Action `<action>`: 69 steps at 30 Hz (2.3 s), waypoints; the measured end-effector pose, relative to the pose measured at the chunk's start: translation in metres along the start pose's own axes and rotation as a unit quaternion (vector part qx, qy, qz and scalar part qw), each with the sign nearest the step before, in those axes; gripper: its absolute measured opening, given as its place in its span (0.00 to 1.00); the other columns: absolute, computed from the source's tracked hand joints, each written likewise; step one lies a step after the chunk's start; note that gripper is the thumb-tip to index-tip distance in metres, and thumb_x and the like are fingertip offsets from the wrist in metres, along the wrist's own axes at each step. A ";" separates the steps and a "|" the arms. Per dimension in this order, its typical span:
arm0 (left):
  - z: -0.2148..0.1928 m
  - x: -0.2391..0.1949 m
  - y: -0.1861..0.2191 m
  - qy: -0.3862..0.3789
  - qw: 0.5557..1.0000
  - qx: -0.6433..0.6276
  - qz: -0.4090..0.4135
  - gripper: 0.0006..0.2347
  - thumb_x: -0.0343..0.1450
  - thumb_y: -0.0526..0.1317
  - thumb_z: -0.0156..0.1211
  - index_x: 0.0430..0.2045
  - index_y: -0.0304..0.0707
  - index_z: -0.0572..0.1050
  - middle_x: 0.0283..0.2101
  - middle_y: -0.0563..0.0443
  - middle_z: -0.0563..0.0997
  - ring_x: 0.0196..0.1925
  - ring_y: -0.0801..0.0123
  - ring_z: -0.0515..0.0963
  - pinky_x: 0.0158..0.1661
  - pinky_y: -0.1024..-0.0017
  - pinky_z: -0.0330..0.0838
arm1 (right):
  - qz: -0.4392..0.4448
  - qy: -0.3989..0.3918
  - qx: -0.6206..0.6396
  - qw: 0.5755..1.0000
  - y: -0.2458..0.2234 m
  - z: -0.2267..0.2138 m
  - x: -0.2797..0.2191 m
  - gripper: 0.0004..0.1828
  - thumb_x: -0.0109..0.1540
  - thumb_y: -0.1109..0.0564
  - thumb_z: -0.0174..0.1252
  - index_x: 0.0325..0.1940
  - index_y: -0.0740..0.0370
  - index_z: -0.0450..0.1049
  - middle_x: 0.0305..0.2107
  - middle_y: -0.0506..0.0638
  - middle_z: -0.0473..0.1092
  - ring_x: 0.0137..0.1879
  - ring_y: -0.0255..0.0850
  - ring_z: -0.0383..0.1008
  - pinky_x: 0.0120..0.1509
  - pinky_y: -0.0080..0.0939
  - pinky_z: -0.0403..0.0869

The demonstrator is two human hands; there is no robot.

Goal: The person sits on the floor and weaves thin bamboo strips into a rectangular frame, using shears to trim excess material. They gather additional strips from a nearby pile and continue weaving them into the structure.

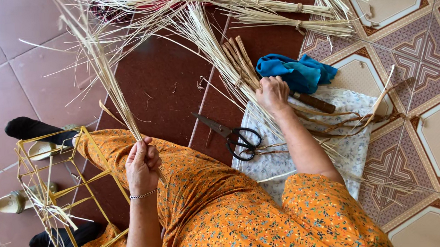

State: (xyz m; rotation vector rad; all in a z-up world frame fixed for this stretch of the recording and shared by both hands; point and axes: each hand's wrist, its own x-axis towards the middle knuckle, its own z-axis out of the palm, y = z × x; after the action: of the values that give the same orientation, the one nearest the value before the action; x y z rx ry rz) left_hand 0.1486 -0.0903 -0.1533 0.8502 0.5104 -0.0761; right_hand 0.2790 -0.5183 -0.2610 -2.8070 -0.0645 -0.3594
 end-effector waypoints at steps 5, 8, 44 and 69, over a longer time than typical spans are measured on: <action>0.000 0.000 -0.003 -0.012 1.000 -0.010 -0.002 0.10 0.80 0.40 0.51 0.40 0.32 0.78 0.23 0.55 0.72 0.19 0.81 0.62 0.20 0.82 0.56 | 0.090 0.029 0.170 0.981 0.022 0.002 -0.001 0.08 0.59 0.56 0.66 0.35 0.62 0.76 0.27 0.56 0.75 0.33 0.51 0.77 0.38 0.53 0.75; -0.003 -0.003 -0.005 0.007 1.000 0.004 0.002 0.10 0.80 0.39 0.51 0.39 0.31 0.78 0.23 0.54 0.73 0.20 0.80 0.62 0.20 0.82 0.56 | 0.135 0.026 0.300 0.944 0.032 -0.005 -0.002 0.12 0.59 0.57 0.66 0.39 0.66 0.73 0.27 0.54 0.75 0.30 0.43 0.76 0.35 0.44 0.76; -0.021 -0.004 -0.024 0.041 0.998 -0.023 -0.042 0.11 0.79 0.43 0.50 0.40 0.35 0.77 0.22 0.58 0.71 0.18 0.81 0.60 0.20 0.81 0.55 | -0.011 -0.076 0.127 0.989 0.014 -0.076 -0.003 0.14 0.60 0.51 0.63 0.39 0.65 0.75 0.31 0.65 0.71 0.39 0.63 0.73 0.45 0.61 0.73; -0.024 0.002 -0.024 0.032 0.999 -0.017 -0.035 0.11 0.80 0.42 0.49 0.41 0.34 0.75 0.22 0.58 0.69 0.19 0.82 0.60 0.19 0.82 0.55 | 0.040 -0.105 0.606 0.788 -0.049 -0.238 0.040 0.09 0.72 0.53 0.55 0.56 0.52 0.75 0.29 0.44 0.74 0.33 0.34 0.77 0.37 0.36 0.77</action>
State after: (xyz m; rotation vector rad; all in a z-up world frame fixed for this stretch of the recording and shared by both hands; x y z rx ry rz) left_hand 0.1338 -0.0885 -0.1843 0.8043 0.6010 -0.1048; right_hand 0.2563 -0.5453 -0.0170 -1.5304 -0.1568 0.0524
